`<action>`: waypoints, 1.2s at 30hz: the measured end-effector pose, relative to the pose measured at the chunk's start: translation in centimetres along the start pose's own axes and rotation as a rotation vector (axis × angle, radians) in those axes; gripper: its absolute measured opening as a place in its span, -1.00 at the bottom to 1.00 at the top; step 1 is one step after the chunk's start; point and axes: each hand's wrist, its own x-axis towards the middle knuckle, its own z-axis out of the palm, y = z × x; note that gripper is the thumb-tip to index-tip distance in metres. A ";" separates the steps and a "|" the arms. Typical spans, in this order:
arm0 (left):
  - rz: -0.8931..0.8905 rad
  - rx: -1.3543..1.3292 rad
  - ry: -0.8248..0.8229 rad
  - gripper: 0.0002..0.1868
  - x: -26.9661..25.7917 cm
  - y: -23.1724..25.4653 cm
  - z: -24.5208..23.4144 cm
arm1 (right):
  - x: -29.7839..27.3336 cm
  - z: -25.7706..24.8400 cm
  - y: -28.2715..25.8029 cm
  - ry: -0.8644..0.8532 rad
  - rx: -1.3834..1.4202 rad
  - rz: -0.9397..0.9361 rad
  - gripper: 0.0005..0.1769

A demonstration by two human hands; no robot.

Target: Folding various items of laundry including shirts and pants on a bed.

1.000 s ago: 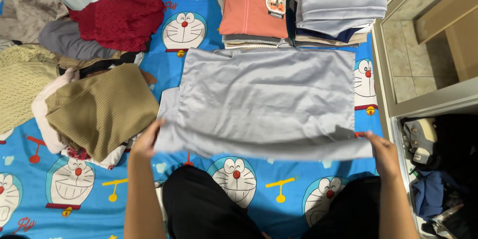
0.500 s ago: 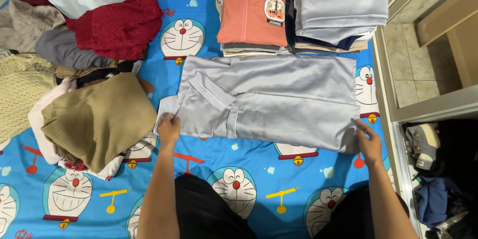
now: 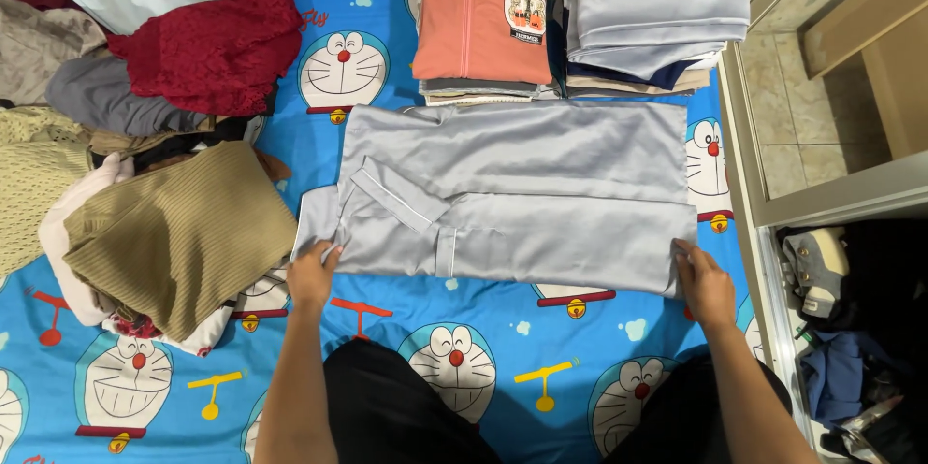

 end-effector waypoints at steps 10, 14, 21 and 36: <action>0.046 -0.282 0.134 -0.74 -0.3 2.9 0.1 | 3.5 7.2 5.7 0.101 0.077 0.547 -0.20; 0.005 -0.275 0.150 -0.79 -0.5 3.7 0.4 | 6.0 7.3 5.3 -0.130 -0.006 0.566 -0.07; 0.018 -0.233 0.151 -0.80 -0.1 2.9 0.4 | 4.5 4.8 4.2 0.055 0.096 0.409 -0.28; 0.007 -0.192 0.074 -0.80 0.0 3.9 -0.5 | 3.3 3.9 10.7 -0.442 0.840 0.679 -0.74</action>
